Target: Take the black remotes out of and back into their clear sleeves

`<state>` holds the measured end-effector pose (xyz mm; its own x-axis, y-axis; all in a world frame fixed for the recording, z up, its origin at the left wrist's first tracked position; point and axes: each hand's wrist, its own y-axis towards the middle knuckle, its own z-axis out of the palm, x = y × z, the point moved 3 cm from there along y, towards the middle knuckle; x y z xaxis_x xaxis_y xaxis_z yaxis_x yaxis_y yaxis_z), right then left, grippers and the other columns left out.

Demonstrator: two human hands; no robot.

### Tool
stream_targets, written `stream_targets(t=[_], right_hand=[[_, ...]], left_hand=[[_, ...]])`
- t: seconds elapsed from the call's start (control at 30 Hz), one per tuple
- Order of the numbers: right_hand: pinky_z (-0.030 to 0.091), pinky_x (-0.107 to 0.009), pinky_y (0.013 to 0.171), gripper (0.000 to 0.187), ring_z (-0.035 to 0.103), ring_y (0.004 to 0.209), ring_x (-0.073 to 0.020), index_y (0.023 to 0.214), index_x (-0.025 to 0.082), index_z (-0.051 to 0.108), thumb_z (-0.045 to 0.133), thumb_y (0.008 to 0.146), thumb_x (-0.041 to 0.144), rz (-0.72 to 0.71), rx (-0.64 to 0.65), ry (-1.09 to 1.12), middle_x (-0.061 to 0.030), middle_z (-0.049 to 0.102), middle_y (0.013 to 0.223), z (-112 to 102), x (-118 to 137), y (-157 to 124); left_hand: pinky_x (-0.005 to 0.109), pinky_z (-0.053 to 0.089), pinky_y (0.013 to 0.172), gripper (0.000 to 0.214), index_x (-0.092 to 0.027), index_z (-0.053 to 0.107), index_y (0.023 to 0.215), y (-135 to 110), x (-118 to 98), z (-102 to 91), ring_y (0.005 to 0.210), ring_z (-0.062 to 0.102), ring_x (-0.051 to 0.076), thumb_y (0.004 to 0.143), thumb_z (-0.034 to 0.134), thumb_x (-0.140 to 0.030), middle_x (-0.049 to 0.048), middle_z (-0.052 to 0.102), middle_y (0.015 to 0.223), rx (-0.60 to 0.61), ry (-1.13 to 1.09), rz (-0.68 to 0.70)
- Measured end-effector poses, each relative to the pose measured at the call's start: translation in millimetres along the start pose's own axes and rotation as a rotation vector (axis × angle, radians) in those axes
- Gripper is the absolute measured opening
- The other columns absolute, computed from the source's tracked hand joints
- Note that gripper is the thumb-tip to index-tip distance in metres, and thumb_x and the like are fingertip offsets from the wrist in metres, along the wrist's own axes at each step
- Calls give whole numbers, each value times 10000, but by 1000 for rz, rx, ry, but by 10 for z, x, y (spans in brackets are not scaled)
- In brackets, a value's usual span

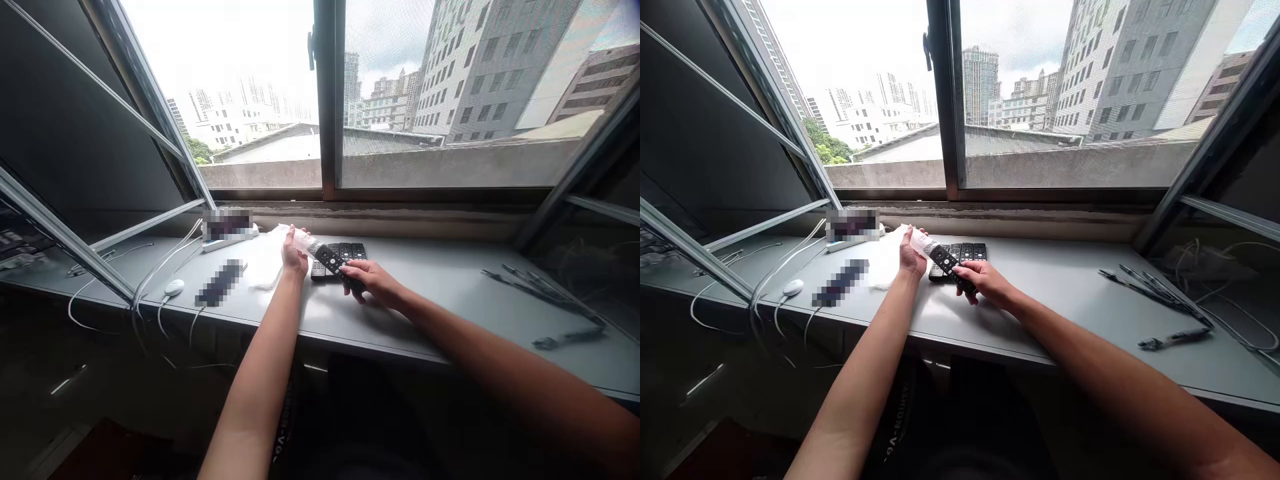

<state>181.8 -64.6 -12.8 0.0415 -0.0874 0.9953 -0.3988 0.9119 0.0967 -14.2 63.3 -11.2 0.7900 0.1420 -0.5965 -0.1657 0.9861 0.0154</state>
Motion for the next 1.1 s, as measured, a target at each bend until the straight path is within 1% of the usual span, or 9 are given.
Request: stream_targets(t=[0.13, 0.37, 0.53, 0.6, 0.7, 0.8, 0.87, 0.9, 1.1], right_hand=[[469, -246, 414, 485, 628, 460, -139, 941, 201, 609, 776, 933, 657, -1, -15, 13, -38, 769, 766, 15, 20, 6], [424, -229, 396, 512, 605, 480, -119, 943, 199, 614, 754, 939, 692, -36, -63, -25, -33, 754, 799, 40, 38, 4], [416, -212, 374, 515, 624, 497, -118, 1045, 207, 621, 734, 956, 702, -27, -120, -17, -35, 773, 864, 3, -40, 40], [413, -218, 351, 517, 619, 470, -115, 1063, 211, 616, 731, 956, 704, 6, -106, -17, -43, 790, 905, 0, -62, 45], [384, -226, 321, 515, 587, 420, -108, 1019, 210, 613, 733, 953, 706, 64, -48, -44, -51, 799, 882, 14, -70, 34], [298, -213, 303, 548, 447, 342, -83, 916, 216, 595, 735, 934, 745, 130, -23, -76, 38, 640, 594, 25, -76, 15], [247, -207, 303, 578, 353, 328, -64, 869, 220, 579, 759, 900, 768, 162, -28, -65, 85, 520, 512, 30, -82, 6], [236, -205, 307, 585, 341, 333, -59, 866, 218, 580, 776, 884, 769, 164, -30, -50, 88, 511, 515, 34, -83, 4], [307, -200, 354, 585, 508, 396, -85, 897, 211, 587, 819, 860, 746, 98, -53, 72, 40, 639, 615, 48, -100, 17]], left_hand=[[235, 562, 719, 347, -172, 702, 1177, -55, 21, 49, 916, 774, 180, 904, 844, -332, 87, 784, 1092, 86, 119, -15], [331, 611, 796, 607, -172, 712, 1343, -192, 109, 142, 942, 782, 238, 839, 926, -435, 145, 797, 1186, 348, 355, -112], [295, 581, 724, 640, -160, 716, 1357, -275, 168, 164, 877, 788, 229, 831, 944, -442, 148, 812, 1099, 536, 480, -196], [277, 567, 703, 616, -155, 726, 1333, -267, 164, 166, 861, 787, 220, 827, 949, -429, 130, 816, 1041, 533, 465, -172], [297, 595, 765, 587, -157, 732, 1304, -227, 126, 164, 868, 787, 209, 815, 961, -387, 106, 818, 1010, 471, 364, -103], [303, 605, 787, 565, -156, 734, 1286, -193, 92, 152, 839, 774, 187, 814, 961, -367, 88, 815, 983, 406, 292, -60], [297, 600, 771, 554, -149, 738, 1267, -186, 88, 150, 811, 763, 176, 811, 964, -367, 79, 807, 952, 393, 286, -62], [297, 597, 769, 551, -146, 738, 1258, -190, 89, 153, 803, 758, 172, 808, 966, -369, 75, 803, 941, 395, 286, -69], [302, 576, 843, 603, -143, 735, 1293, -298, 96, 218, 858, 756, 168, 784, 993, -339, 68, 791, 951, 511, 314, -115]])
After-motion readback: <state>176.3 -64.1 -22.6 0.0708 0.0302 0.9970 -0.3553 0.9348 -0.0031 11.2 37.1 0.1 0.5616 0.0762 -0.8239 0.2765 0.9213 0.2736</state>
